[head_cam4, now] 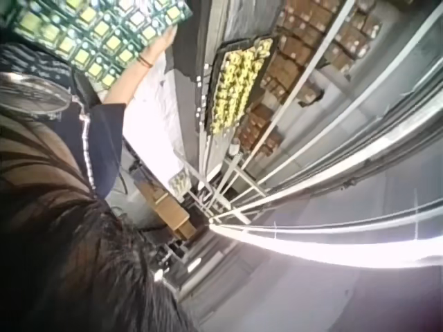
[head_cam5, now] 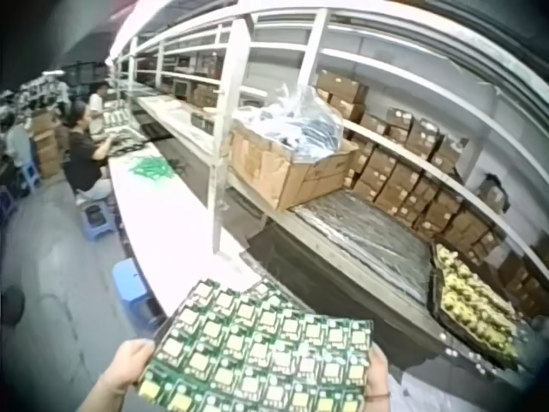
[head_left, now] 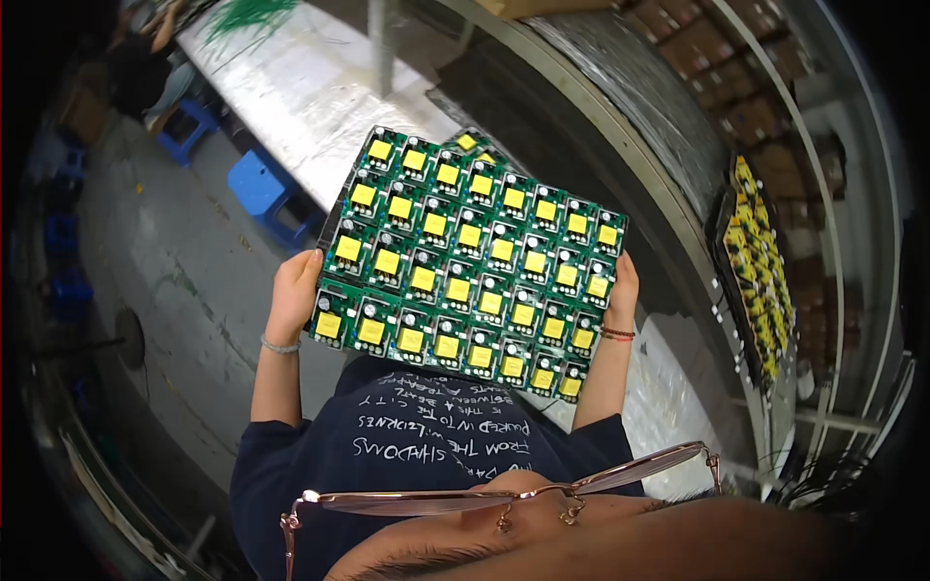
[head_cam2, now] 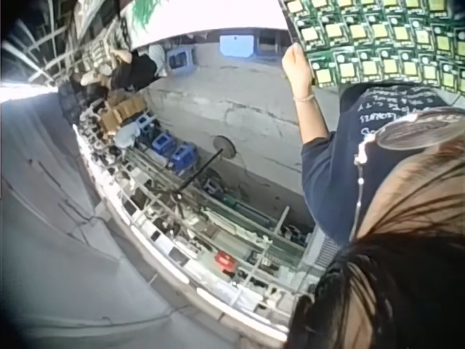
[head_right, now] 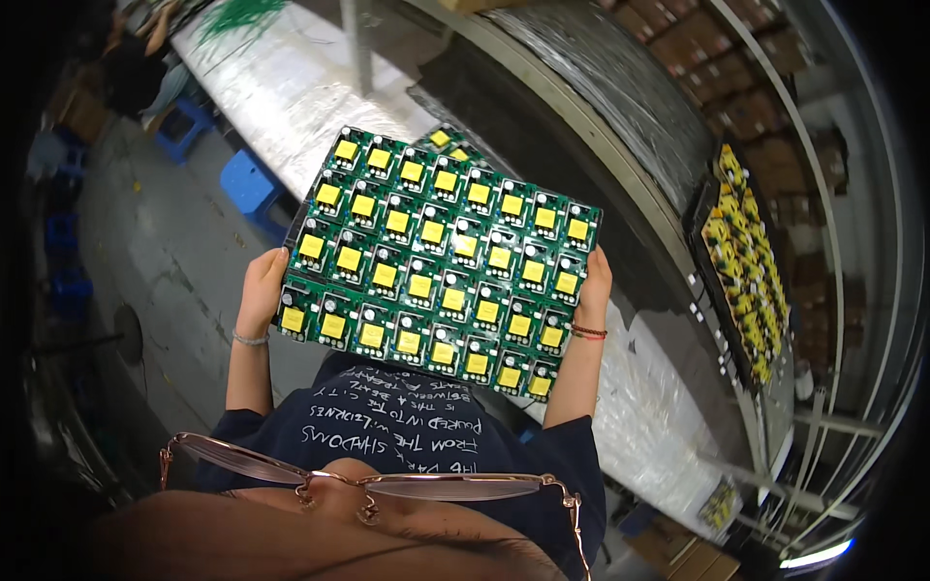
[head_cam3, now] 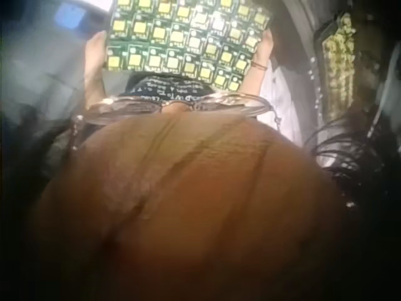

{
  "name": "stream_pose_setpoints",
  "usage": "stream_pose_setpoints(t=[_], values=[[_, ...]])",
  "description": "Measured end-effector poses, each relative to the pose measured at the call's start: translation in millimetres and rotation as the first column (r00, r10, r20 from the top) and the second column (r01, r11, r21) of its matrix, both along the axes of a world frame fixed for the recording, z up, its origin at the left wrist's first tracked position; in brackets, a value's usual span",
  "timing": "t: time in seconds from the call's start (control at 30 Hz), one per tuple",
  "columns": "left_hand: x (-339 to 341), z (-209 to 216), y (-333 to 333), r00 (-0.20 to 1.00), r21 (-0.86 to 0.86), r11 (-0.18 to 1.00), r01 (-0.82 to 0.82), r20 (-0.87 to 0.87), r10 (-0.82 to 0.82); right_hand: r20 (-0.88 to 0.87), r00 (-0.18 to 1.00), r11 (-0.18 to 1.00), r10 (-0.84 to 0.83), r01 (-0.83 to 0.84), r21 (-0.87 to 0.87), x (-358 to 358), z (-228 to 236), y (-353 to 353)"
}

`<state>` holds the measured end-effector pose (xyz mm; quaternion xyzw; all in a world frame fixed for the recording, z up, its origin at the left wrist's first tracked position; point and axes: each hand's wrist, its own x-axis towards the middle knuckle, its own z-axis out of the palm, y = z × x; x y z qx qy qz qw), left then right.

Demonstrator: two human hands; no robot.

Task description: The person carries a panel of circuit boards to a conveyor table, uses a handheld testing device to test individual components on another panel, and transfers the tested panel to the conveyor table.

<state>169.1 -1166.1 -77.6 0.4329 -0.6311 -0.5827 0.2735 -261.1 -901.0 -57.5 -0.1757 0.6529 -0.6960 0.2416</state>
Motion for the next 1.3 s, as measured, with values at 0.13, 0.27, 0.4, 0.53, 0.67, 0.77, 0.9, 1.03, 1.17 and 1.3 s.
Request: stream_pose_setpoints(t=[0.13,0.27,0.4,0.53,0.67,0.77,0.9,1.03,1.17,1.3], values=[[39.4,-26.2,-56.5,0.998,0.034,0.999,-0.03,-0.048,0.032,0.014,0.996,0.995,0.09,-0.09,-0.034,37.7,-13.7,-69.5],[155.4,-78.9,-147.5,1.0,-0.027,1.0,-0.003,0.002,0.003,0.02,0.999,0.999,0.035,-0.035,-0.018,155.1,-89.1,-145.1],[265.5,-119.7,-187.8,0.999,-0.034,0.999,-0.018,-0.039,0.016,0.024,0.998,0.998,0.064,-0.063,-0.022,274.8,-99.8,-198.9],[334.5,-138.7,-181.1,0.998,-0.024,1.0,-0.02,-0.062,0.019,0.049,0.998,0.999,0.033,-0.033,0.0,344.2,-117.2,-188.1],[380.4,-114.4,-169.8,0.999,-0.02,1.0,-0.016,-0.05,0.015,-0.056,0.997,0.989,-0.05,0.057,0.133,383.1,-91.6,-178.6],[403.7,-48.9,-140.1,0.998,-0.039,0.998,-0.049,-0.044,0.047,-0.04,0.998,0.991,-0.057,0.062,0.12,402.9,-35.1,-144.7],[433.3,54.2,-118.5,1.0,-0.091,0.996,-0.012,0.007,0.012,-0.016,1.0,0.999,0.027,-0.026,0.047,439.0,57.7,-119.6],[375.4,122.6,53.3,1.0,-0.044,0.999,0.014,0.019,-0.014,0.011,1.0,1.0,0.0,0.0,0.027,388.9,122.7,67.6],[176.7,181.7,221.6,1.0,-0.062,0.998,0.022,-0.014,-0.023,-0.034,0.999,0.999,-0.034,0.034,-0.005,197.1,192.7,235.1],[30.7,229.2,279.0,0.999,-0.12,0.992,0.026,-0.02,-0.029,-0.002,0.999,0.998,-0.04,0.04,-0.051,45.4,213.6,292.5]])
